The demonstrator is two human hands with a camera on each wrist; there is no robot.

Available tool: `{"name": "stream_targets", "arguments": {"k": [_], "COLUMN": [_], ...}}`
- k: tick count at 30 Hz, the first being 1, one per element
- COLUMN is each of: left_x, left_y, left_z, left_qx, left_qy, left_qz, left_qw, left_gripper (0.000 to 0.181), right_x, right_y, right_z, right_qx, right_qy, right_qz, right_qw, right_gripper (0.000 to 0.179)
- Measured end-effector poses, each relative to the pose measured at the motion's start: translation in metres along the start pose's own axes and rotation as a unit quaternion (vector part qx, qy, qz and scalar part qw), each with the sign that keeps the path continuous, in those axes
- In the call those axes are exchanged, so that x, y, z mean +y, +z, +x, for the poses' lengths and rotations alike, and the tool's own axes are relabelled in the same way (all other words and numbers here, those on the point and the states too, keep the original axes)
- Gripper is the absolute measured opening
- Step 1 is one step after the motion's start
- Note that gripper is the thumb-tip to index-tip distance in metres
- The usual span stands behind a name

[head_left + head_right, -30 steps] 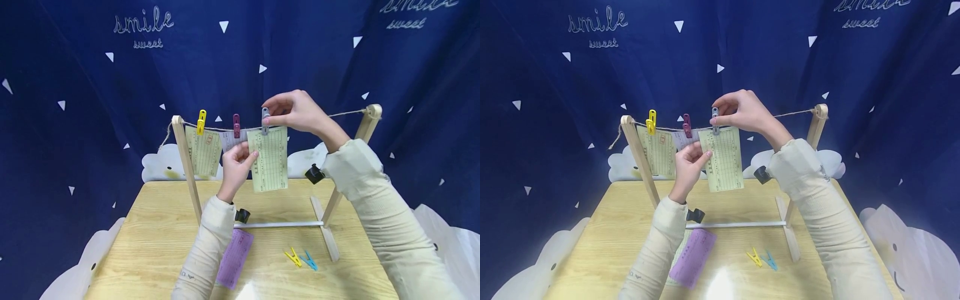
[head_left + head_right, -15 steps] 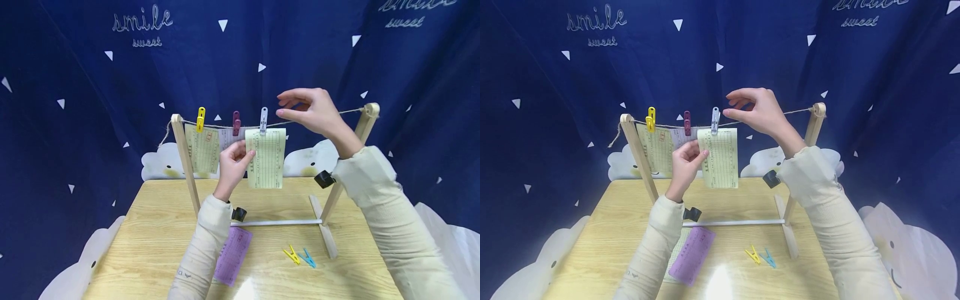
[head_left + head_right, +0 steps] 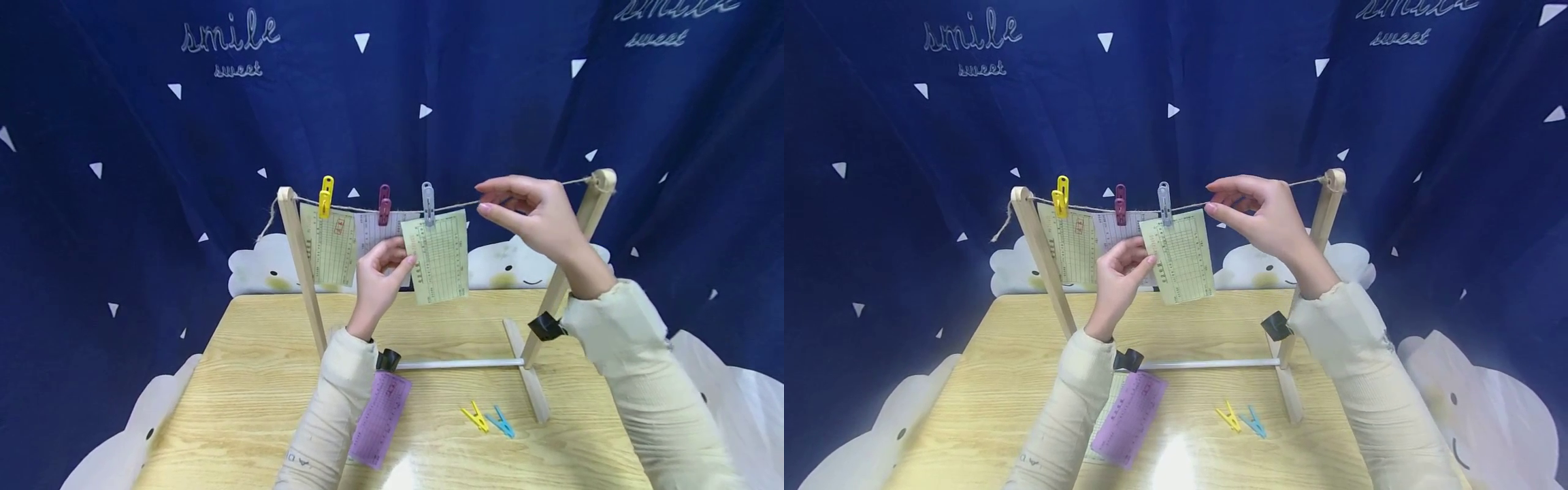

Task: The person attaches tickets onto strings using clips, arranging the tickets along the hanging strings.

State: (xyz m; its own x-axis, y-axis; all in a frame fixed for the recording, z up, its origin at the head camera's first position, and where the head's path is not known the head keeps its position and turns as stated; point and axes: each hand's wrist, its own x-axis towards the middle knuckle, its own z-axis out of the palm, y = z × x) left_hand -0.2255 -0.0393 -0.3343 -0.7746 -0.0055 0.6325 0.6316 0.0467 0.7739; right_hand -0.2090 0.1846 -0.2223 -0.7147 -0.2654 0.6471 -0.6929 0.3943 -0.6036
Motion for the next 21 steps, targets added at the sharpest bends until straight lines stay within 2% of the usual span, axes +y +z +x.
{"name": "stream_targets", "arguments": {"k": [5,10,14,16,21], "left_x": [-0.004,-0.005,-0.009,-0.005,0.003], "left_y": [-0.004,-0.014,-0.024,-0.028,-0.038], "left_z": [-0.005,-0.019,-0.035,-0.043,-0.058], "left_qx": [-0.001,0.001,-0.004,-0.015,-0.041], "left_qy": [0.015,0.022,0.011,-0.006,-0.046], "left_qz": [0.002,0.008,0.022,0.031,0.060], "left_qw": [0.9999,0.9997,0.9997,0.9994,0.9963], "left_gripper": [0.025,0.024,0.023,0.023,0.021], "right_x": [0.012,0.030,0.046,0.055,0.076], "right_y": [-0.001,-0.003,-0.004,-0.005,-0.003], "right_z": [-0.017,-0.037,-0.053,-0.063,-0.089], "right_qx": [0.005,-0.001,-0.014,-0.023,-0.046], "right_qy": [0.003,0.035,0.062,0.072,0.093], "right_qz": [0.019,0.051,0.083,0.088,0.065], "right_qw": [0.9998,0.9981,0.9946,0.9932,0.9925], "right_gripper": [0.021,0.020,0.019,0.019,0.019]}}
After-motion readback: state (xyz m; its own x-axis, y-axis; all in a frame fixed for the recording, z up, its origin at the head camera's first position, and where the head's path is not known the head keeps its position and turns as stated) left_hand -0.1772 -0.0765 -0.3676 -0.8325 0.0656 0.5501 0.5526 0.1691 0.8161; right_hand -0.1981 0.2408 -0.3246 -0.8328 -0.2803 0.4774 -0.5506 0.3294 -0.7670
